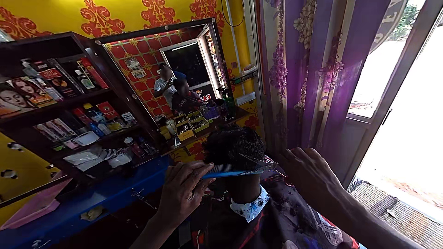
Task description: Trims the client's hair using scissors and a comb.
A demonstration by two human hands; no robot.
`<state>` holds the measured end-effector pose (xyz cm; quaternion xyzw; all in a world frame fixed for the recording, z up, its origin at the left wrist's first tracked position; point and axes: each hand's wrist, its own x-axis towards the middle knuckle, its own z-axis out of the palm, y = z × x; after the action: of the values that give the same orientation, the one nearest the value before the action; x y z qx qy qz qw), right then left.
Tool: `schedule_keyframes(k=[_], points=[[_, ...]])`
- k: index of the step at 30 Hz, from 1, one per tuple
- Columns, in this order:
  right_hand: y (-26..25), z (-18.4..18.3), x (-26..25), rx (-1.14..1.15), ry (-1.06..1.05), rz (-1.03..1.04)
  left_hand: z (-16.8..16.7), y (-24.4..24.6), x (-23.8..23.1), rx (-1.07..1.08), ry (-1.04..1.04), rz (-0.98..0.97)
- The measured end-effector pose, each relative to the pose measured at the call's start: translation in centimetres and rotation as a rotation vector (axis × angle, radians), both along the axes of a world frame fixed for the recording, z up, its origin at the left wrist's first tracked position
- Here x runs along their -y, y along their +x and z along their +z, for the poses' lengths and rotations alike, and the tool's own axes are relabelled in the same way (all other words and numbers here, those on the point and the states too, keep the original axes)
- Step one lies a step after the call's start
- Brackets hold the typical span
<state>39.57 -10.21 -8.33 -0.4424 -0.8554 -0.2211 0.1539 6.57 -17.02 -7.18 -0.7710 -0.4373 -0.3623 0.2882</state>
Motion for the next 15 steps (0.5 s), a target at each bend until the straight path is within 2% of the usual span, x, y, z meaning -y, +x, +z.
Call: schedule_keyframes(k=[9,15], points=[[0.9,-0.2,-0.6,-0.033,0.007,0.051,0.6,0.1,-0.3,-0.012,0.033,0.003],[-0.3,0.3,-0.4,-0.056,0.018,0.051,1.1,0.3,-0.7,-0.018,0.048,-0.003]])
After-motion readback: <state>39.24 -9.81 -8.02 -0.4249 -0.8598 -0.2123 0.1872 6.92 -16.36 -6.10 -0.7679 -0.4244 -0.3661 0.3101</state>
